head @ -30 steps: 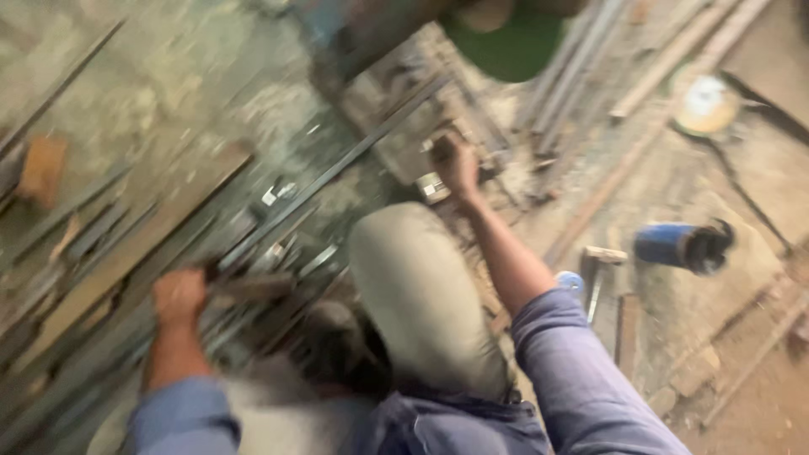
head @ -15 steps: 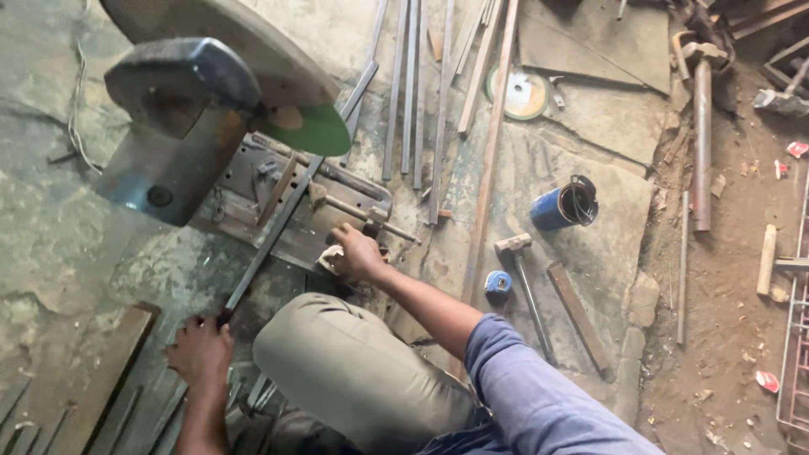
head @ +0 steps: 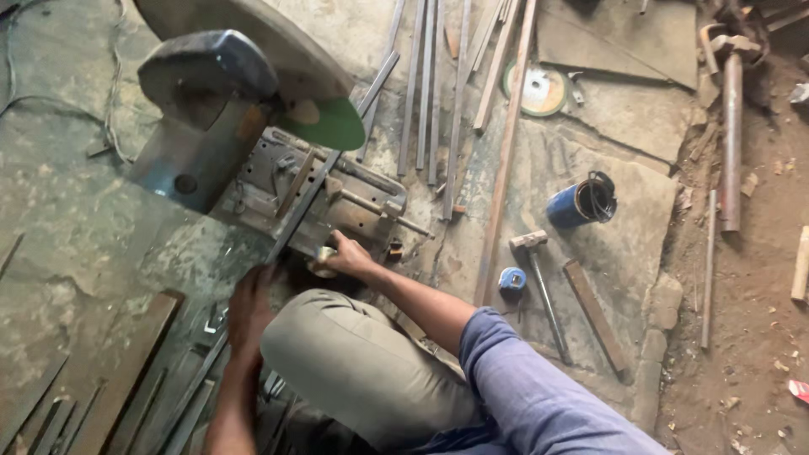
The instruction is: The person measures and cuts metal rods using a chop saw. They repeatedly measure the rod with a tape measure, position it under the saw, and cut it to length, producing sparks during the cutting process.
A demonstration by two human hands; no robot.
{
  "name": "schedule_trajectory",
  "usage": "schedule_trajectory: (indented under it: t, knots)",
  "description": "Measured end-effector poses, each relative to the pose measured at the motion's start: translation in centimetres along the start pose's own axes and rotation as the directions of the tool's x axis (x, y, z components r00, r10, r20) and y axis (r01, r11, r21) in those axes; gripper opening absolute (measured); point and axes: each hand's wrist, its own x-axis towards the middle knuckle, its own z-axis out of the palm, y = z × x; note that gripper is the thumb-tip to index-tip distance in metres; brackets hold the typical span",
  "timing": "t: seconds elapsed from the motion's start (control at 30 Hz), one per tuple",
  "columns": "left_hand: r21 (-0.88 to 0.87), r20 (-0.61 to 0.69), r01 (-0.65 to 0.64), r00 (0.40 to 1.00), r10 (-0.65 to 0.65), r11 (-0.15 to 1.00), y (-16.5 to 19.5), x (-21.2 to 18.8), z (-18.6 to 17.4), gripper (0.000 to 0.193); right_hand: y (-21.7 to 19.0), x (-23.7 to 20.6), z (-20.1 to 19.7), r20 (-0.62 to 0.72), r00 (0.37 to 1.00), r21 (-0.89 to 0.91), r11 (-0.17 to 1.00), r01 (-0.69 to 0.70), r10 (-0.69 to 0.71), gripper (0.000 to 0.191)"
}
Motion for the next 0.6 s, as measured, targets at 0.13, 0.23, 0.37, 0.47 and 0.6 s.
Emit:
schedule_trajectory:
  t: [0.13,0.23,0.37,0.47,0.6]
  knots:
    - [0.068,0.051,-0.22,0.975,0.216,0.973,2.0,2.0,0.4,0.072,-3.1,0.4,1.7,0.048,0.998,0.274,0.961,0.036,-0.052,0.062]
    - [0.027,0.066,-0.17,0.984,0.168,0.985,2.6,2.8,0.0,0.075,-4.4,0.6,3.2,0.131,0.991,0.297,0.955,-0.006,-0.035,0.047]
    - [0.001,0.074,-0.027,0.997,0.027,1.0,3.2,2.7,-1.8,0.076,-4.9,0.3,3.6,0.234,0.97,0.473,0.88,-0.053,-0.068,0.032]
    - [-0.188,-0.002,0.08,0.997,-0.082,0.979,3.8,2.6,-2.5,0.078,-4.4,0.2,3.2,0.314,0.945,0.564,0.819,-0.106,-0.094,0.033]
    - [-0.188,0.032,0.095,0.995,-0.091,0.978,4.0,2.6,-1.7,0.078,-3.5,0.4,3.5,0.31,0.914,0.727,0.684,-0.052,-0.261,0.041]
